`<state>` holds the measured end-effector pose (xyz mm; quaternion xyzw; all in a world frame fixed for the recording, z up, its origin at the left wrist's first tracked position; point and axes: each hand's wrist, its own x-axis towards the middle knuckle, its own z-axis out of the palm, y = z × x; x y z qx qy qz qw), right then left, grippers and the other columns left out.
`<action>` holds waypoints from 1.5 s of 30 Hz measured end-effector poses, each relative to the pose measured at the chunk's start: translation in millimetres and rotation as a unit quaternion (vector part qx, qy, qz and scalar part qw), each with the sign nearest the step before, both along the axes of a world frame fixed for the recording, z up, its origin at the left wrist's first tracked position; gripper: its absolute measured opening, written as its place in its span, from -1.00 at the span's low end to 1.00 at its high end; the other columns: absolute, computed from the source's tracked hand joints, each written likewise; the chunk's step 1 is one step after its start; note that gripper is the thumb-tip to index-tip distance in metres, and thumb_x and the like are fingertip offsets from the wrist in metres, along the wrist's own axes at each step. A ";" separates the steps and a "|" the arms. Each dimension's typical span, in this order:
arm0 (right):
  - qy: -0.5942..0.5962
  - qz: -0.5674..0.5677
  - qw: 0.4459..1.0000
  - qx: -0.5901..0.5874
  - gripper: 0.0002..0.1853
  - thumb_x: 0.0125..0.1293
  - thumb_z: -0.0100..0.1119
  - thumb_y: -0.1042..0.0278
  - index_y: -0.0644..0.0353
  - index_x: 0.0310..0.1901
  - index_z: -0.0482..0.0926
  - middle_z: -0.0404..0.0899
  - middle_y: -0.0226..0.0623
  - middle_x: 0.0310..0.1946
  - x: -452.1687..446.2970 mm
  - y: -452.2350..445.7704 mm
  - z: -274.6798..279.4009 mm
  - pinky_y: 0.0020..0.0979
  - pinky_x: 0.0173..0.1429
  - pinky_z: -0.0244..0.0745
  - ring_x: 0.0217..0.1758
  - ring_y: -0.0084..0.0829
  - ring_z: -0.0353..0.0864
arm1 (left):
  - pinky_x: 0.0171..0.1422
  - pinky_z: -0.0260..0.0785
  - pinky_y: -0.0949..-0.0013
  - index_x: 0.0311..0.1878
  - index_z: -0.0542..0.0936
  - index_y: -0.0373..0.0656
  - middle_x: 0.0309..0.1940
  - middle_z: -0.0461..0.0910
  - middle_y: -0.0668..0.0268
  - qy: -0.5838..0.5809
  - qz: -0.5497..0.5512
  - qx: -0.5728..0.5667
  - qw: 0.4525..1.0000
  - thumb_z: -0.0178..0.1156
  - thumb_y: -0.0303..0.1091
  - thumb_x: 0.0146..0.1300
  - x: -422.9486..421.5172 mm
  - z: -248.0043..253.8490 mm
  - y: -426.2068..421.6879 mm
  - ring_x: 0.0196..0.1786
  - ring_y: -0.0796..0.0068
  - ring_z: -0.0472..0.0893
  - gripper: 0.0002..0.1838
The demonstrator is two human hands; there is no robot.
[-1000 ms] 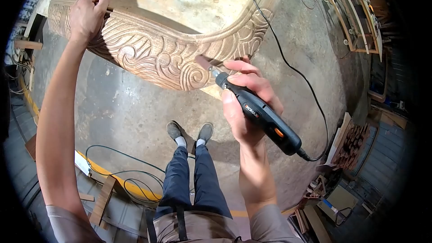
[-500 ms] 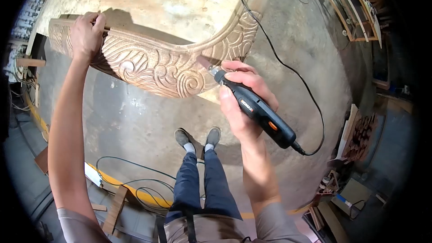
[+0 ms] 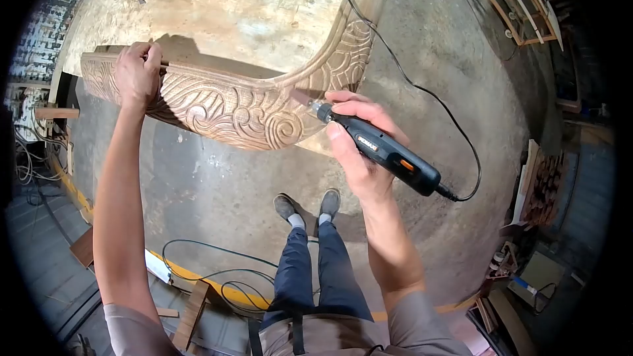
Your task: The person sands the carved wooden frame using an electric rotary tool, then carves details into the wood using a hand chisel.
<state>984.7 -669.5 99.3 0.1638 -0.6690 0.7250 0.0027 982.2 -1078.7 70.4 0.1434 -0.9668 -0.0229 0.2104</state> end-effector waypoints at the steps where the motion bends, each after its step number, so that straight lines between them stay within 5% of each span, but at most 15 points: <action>1: 0.003 0.000 1.000 0.003 -0.74 0.17 0.31 0.53 0.38 -0.09 0.62 0.68 0.09 -0.04 -0.1 -0.3 0.1 -0.32 0.18 0.53 0.06 -0.30 0.66 | 0.23 0.36 0.11 -0.33 0.70 -0.25 -0.27 0.67 0.07 -0.001 0.002 0.009 1.000 0.00 -0.07 0.31 0.0 1.8 1.7 -0.08 0.01 0.59 -0.56; 19: 0.063 0.051 0.996 0.037 -0.76 0.14 0.31 0.52 0.38 -0.14 0.62 0.69 0.10 -0.08 -3.8 1.4 0.7 -0.26 0.22 0.52 0.08 -0.22 0.67 | 0.25 0.35 0.12 -0.27 0.74 -0.26 -0.22 0.70 0.08 -0.018 0.006 0.004 1.000 0.02 -0.04 0.29 0.8 3.2 1.5 -0.06 0.02 0.60 -0.53; 24: -0.080 -0.025 0.996 -0.041 -0.74 0.19 0.31 0.49 0.35 -0.08 0.63 0.68 0.07 -0.02 1.8 -0.8 6.1 -0.28 0.24 0.50 0.07 -0.30 0.65 | 0.26 0.36 0.12 -0.26 0.74 -0.24 -0.19 0.70 0.08 -0.003 0.031 0.038 0.999 0.02 -0.05 0.29 0.5 6.6 7.4 -0.04 0.03 0.60 -0.54; 39: 0.061 0.020 0.997 0.047 -0.77 0.16 0.31 0.53 0.37 -0.13 0.63 0.69 0.08 -0.05 0.7 -3.8 -1.6 -0.26 0.20 0.53 0.07 -0.26 0.66 | 0.31 0.33 0.14 -0.23 0.75 -0.23 -0.15 0.71 0.08 -0.019 0.032 0.028 0.999 0.00 -0.05 0.29 0.9 7.4 7.5 0.01 0.05 0.62 -0.54; 45: 0.033 -0.006 0.999 0.030 -0.76 0.14 0.33 0.53 0.38 -0.14 0.62 0.69 0.09 -0.09 3.2 -8.1 2.7 -0.22 0.20 0.53 0.08 -0.19 0.66 | 0.30 0.34 0.14 -0.25 0.75 -0.23 -0.18 0.71 0.09 -0.006 0.021 0.022 1.000 0.00 -0.06 0.29 0.8 4.8 5.1 0.00 0.05 0.61 -0.55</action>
